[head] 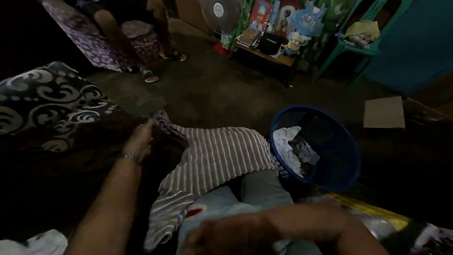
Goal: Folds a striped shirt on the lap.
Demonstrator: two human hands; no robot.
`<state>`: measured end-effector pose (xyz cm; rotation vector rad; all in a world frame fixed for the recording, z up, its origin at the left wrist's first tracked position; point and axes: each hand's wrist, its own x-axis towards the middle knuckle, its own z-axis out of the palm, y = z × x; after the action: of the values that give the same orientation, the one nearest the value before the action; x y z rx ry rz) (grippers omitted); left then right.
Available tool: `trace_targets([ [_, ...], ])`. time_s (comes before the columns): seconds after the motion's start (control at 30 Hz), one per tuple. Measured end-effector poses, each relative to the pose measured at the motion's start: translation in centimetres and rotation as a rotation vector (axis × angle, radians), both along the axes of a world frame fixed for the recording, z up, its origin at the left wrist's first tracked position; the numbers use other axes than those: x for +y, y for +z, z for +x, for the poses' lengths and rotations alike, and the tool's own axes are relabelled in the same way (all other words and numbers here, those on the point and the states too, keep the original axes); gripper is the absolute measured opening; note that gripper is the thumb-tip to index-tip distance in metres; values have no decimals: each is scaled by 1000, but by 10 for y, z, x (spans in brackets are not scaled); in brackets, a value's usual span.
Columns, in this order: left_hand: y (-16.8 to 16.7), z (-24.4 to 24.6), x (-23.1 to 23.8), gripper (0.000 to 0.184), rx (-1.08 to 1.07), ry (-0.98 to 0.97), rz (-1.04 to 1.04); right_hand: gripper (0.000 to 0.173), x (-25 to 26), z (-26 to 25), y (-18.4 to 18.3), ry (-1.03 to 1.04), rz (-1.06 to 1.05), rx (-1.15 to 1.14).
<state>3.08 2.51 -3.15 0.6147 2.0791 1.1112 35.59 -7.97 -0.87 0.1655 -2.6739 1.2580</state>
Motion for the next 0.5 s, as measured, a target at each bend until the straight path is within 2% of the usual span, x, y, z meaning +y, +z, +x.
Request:
trace_targets([
  [0.07,-5,25,-34,64,189,-337,-120,31,40,0,-18,-156,137,-67],
  [0.13,-20,51,-67,57,305,-656,-75,30,81,20,-23,-465,228,-129],
  [0.2,-48,77,-101,60,384,-833,19,32,116,55,-36,-825,181,-187],
  [0.27,-77,98,-129,69,514,-878,64,37,143,98,-60,-1149,60,-311],
  [0.33,-105,107,-148,62,663,-815,146,44,154,135,-80,-1353,-115,-508],
  [0.43,-120,118,-161,41,764,-658,224,60,143,163,-113,-1400,-384,-741],
  [0.5,-120,120,-167,31,815,-594,272,72,131,165,-135,-1383,-637,-760],
])
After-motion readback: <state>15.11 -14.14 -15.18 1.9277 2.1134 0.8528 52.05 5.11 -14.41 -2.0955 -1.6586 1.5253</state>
